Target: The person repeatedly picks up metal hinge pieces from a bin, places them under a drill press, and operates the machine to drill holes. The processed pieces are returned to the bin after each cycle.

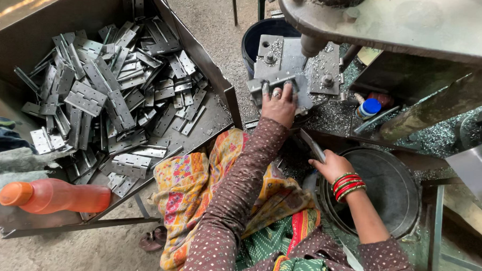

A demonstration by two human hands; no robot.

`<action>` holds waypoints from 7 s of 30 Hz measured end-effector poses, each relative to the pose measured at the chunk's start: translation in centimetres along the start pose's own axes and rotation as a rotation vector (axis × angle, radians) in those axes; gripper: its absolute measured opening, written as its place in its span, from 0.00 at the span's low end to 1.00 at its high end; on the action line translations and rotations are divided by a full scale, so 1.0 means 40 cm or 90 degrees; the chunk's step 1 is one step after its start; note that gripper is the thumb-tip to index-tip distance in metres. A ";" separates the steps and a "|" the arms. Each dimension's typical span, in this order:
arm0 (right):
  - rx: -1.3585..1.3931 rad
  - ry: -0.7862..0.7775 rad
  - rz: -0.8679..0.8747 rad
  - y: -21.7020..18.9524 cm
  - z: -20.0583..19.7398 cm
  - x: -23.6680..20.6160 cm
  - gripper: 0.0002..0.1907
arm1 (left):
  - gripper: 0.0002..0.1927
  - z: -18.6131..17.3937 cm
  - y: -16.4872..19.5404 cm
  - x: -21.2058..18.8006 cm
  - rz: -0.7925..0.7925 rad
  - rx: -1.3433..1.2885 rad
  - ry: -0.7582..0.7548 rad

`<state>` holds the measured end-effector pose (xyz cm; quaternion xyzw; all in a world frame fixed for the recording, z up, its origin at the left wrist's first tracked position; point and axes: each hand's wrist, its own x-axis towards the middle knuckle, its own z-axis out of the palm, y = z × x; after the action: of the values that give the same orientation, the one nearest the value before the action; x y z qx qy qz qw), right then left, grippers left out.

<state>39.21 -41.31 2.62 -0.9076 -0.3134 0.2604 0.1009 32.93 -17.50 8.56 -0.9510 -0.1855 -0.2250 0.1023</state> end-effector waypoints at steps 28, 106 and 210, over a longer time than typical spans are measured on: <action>0.013 0.139 -0.013 0.044 0.160 0.006 0.27 | 0.12 -0.012 0.032 -0.051 -0.140 -0.106 0.058; 0.067 0.131 -0.037 0.057 0.226 0.005 0.27 | 0.12 0.120 -0.066 0.153 -0.119 -0.230 -0.250; -0.009 0.002 0.039 0.036 0.099 0.019 0.28 | 0.08 0.153 0.031 0.018 -0.127 -0.105 -0.021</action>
<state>38.34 -41.89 -1.54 -0.9180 -0.2869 0.2597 0.0871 36.42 -16.70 3.38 -0.9367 -0.2616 -0.2328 -0.0019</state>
